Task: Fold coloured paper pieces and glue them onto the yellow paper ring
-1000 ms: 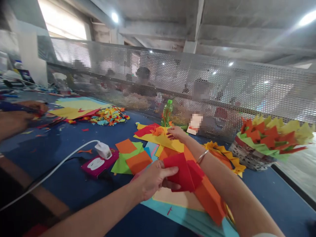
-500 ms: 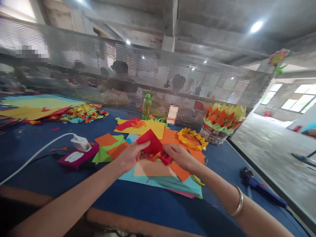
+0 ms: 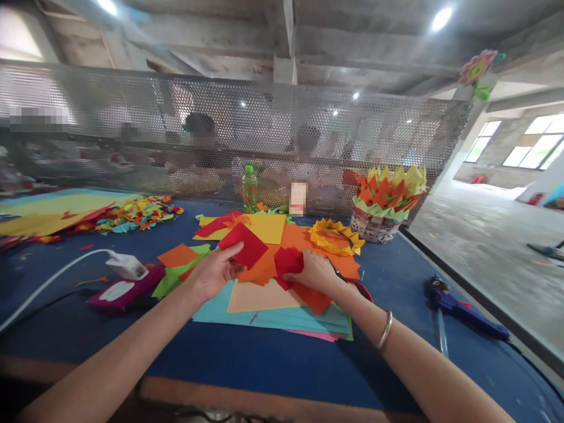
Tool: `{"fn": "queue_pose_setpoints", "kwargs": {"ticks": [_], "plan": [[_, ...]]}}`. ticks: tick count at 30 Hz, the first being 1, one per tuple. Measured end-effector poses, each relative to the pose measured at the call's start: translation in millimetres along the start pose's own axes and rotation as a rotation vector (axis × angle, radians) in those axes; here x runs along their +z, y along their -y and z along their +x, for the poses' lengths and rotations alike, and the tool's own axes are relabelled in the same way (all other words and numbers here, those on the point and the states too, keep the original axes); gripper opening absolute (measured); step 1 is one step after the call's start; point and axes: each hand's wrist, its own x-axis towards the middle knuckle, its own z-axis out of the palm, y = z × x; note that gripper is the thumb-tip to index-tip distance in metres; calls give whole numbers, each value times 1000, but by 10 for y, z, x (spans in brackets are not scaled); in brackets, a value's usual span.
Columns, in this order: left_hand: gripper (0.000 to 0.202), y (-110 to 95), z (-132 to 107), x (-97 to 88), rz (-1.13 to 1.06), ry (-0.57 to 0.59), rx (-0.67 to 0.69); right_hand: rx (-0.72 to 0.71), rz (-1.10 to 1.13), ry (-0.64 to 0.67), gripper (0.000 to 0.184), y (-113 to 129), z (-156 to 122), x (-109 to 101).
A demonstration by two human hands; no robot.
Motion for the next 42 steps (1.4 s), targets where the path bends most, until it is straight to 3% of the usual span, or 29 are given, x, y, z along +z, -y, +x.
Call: {"fn": "queue_pose_setpoints", "kwargs": {"ticks": [7,16,21,28,37,42], "plan": [[29,19,-1,-5,13,2,-5,-72,94,24,31,59,-45,-18],[18,3,20,-20,-24,6,15,-122,76,-248,36,-100,-63,-283],[11,-4,13,-18,-51,5,27,-172,49,-176,30,-108,-112,-209],[18,-14,-3,-14,-64,12,45,-140,114,-255,31,-136,-47,-216],[10,-37,-45,10,-57,7,36,-128,223,-301,36,-196,-8,-190],[10,-35,-35,9,-44,10,35,-95,329,-244,35,-309,78,-229]]}}
